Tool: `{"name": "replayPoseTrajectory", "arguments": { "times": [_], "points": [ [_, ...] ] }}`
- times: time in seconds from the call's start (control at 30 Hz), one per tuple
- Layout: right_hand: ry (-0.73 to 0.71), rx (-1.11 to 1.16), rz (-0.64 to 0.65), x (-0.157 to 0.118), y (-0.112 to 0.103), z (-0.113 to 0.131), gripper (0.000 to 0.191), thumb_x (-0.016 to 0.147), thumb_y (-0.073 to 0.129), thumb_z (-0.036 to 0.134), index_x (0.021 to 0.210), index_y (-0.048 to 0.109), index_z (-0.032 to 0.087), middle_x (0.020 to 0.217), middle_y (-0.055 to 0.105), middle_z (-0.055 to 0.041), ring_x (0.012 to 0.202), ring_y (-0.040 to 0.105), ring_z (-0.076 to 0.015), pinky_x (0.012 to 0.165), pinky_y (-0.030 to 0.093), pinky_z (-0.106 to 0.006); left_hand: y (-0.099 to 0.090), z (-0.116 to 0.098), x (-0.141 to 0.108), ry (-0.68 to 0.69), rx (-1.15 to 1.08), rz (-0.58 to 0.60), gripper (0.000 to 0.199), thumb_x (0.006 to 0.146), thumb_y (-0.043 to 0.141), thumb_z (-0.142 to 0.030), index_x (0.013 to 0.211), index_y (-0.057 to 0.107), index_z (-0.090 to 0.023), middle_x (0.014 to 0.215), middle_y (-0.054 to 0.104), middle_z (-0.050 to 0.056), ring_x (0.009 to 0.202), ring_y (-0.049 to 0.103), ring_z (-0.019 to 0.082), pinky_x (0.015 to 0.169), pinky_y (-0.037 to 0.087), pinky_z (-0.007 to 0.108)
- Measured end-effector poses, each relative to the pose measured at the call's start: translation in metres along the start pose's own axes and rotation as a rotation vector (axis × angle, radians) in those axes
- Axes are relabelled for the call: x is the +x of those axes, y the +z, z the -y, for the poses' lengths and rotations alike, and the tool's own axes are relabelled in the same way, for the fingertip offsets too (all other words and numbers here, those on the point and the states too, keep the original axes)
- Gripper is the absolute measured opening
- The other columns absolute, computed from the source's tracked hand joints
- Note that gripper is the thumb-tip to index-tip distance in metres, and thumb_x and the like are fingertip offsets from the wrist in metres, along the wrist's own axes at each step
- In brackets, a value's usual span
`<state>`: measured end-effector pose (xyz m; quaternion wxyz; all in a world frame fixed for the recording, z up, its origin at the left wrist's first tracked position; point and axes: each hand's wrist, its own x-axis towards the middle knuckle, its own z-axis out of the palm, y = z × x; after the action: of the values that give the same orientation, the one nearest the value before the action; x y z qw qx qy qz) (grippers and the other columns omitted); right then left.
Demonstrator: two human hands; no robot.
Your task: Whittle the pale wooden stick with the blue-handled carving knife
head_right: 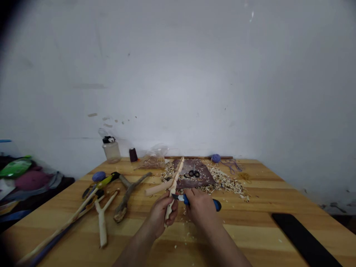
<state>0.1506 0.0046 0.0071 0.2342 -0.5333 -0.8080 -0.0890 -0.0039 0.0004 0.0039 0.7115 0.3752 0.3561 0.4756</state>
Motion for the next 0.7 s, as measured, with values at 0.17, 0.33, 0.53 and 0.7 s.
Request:
{"name": "replayPoseTrajectory", "arguments": {
  "times": [0.17,0.33,0.53,0.7],
  "points": [
    [-0.001,-0.134,0.032,0.0011,-0.0047,0.0015,0.024,0.074,0.050,0.014,0.095,0.057,0.022,0.085,0.061,-0.0034,0.078,0.054,-0.0161,0.063,0.032,-0.025,0.0071,0.0007,-0.0049,0.019,0.182,-0.001,0.016,0.063,0.054,-0.026,0.071,0.043,-0.020,0.045,0.039,-0.009,0.033,0.029,0.004,0.032,0.013,0.015],
    [-0.005,-0.228,0.005,0.0000,-0.0095,0.0056,0.021,0.075,0.051,0.014,0.093,0.057,0.022,0.082,0.059,-0.0032,0.078,0.052,-0.0173,0.064,0.030,-0.027,0.0046,0.0054,-0.0045,0.077,0.227,0.062,0.034,0.063,0.062,-0.033,0.091,0.047,-0.019,0.041,0.034,-0.012,0.031,0.024,0.003,0.032,0.015,0.015],
    [0.020,-0.262,-0.043,0.0000,-0.0099,0.0073,0.016,0.076,0.054,0.018,0.091,0.057,0.022,0.080,0.057,-0.0033,0.077,0.050,-0.0179,0.064,0.028,-0.029,0.0022,0.0081,-0.0030,0.118,0.279,0.102,0.045,0.066,0.064,-0.041,0.099,0.045,-0.018,0.040,0.033,-0.013,0.030,0.022,0.003,0.031,0.017,0.015],
    [0.022,-0.258,-0.042,0.0001,-0.0094,0.0091,0.014,0.076,0.054,0.020,0.090,0.057,0.022,0.080,0.058,-0.0034,0.079,0.049,-0.0188,0.065,0.027,-0.029,0.0049,0.0085,-0.0026,0.123,0.291,0.052,0.051,0.065,0.065,-0.048,0.101,0.043,-0.019,0.045,0.035,-0.013,0.030,0.022,0.002,0.029,0.018,0.015]
  ]
}}
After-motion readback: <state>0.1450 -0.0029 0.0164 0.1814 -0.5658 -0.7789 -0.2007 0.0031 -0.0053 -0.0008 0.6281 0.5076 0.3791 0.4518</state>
